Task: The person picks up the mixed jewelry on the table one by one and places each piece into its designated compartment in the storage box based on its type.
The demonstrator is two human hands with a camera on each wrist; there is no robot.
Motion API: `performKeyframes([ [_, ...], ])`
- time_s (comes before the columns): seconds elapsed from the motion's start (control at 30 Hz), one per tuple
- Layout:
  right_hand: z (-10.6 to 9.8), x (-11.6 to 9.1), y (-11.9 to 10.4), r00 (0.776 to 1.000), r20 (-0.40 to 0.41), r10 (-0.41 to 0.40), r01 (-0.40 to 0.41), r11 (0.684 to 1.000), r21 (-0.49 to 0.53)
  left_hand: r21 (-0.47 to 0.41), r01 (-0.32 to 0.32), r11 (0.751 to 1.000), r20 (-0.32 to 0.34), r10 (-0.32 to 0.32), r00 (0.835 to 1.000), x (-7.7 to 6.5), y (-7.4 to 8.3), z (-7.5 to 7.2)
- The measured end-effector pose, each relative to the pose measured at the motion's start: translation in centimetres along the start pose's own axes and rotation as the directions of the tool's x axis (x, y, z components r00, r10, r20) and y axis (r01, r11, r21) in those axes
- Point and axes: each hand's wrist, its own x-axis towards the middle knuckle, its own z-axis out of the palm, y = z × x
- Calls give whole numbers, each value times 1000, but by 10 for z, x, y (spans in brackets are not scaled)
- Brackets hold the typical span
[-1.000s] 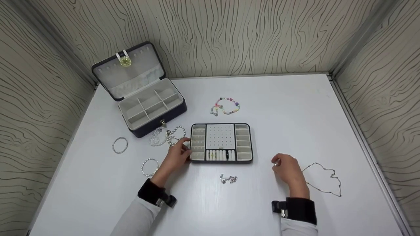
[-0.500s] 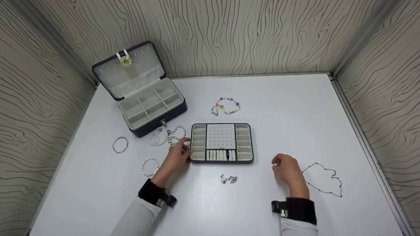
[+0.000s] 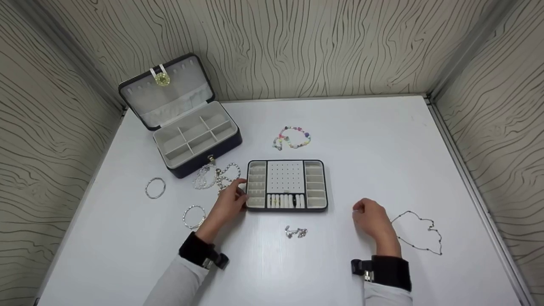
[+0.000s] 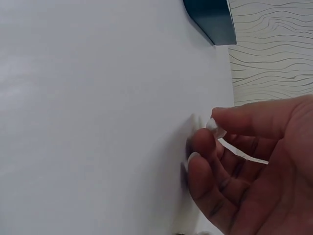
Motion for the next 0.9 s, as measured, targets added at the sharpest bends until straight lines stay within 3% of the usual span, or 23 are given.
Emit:
performKeyframes([
  [0.3, -3, 2, -12, 999, -34, 35, -32, 994, 108, -7, 8, 1000, 2, -8, 1000, 0, 2, 0],
  [0.53, -2, 7, -34, 991, -133, -18, 38, 987, 153, 0, 3, 1000, -9, -3, 1000, 1, 0, 0],
  [0.9, 11, 14, -56, 985, -168, -47, 93, 956, 278, 8, 8, 1000, -5, -8, 1000, -1, 2, 0],
])
